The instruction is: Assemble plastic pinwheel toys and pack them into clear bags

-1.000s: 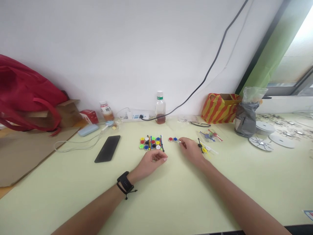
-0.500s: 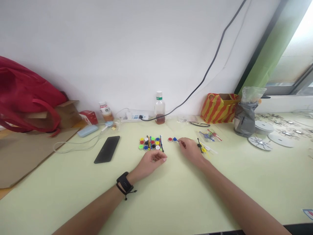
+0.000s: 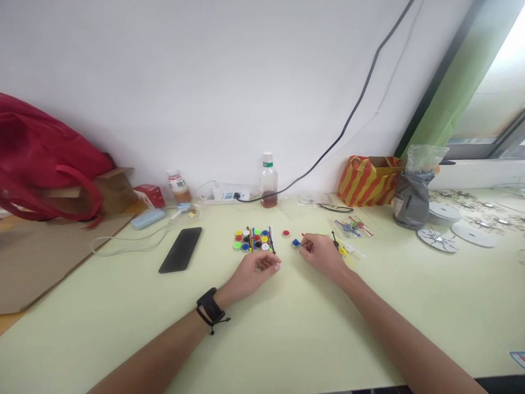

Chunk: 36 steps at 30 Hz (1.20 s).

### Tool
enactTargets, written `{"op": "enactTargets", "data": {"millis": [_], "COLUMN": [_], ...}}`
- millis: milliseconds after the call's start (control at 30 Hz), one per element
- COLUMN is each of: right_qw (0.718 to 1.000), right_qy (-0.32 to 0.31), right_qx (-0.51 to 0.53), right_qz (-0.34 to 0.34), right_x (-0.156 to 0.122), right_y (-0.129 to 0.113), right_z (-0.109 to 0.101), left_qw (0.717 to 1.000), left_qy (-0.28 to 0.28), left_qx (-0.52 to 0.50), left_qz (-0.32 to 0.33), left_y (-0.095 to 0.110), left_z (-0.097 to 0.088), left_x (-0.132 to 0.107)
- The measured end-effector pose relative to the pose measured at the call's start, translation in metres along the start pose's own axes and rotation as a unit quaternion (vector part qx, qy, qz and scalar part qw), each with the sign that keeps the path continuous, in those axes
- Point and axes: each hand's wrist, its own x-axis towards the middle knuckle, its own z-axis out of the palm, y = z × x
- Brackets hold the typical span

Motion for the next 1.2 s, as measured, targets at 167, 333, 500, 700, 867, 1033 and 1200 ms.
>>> {"op": "enactTargets", "data": {"millis": [167, 333, 500, 700, 867, 1033, 1200], "right_qw": [0.980, 0.934, 0.900, 0.887, 0.869, 0.842, 0.856], "right_qy": [-0.120, -0.257, -0.336, -0.322, -0.301, -0.258, -0.204], "right_qx": [0.157, 0.243, 0.270, 0.331, 0.391, 0.468, 0.473], "right_qz": [-0.035, -0.054, -0.064, -0.011, 0.029, 0.074, 0.035], "right_x": [-0.010, -0.014, -0.015, -0.014, -0.014, -0.014, -0.015], "right_y": [-0.014, -0.021, -0.023, -0.027, -0.029, -0.030, -0.036], "right_z": [-0.007, -0.012, -0.018, -0.027, -0.025, -0.018, -0.010], "left_qw": [0.999, 0.991, 0.989, 0.998, 0.999, 0.993, 0.991], "left_qy": [0.016, -0.005, -0.027, -0.007, 0.009, 0.013, 0.005], "left_qx": [0.036, 0.129, 0.141, 0.054, -0.037, -0.114, -0.133], "left_qz": [0.008, 0.043, 0.044, 0.025, 0.006, -0.006, 0.013], "left_y": [-0.002, 0.003, 0.011, 0.007, -0.001, 0.003, 0.007], "left_z": [0.003, 0.004, 0.003, 0.004, 0.005, 0.002, 0.000], "left_x": [-0.002, -0.005, -0.007, -0.006, -0.003, -0.002, -0.003]}}
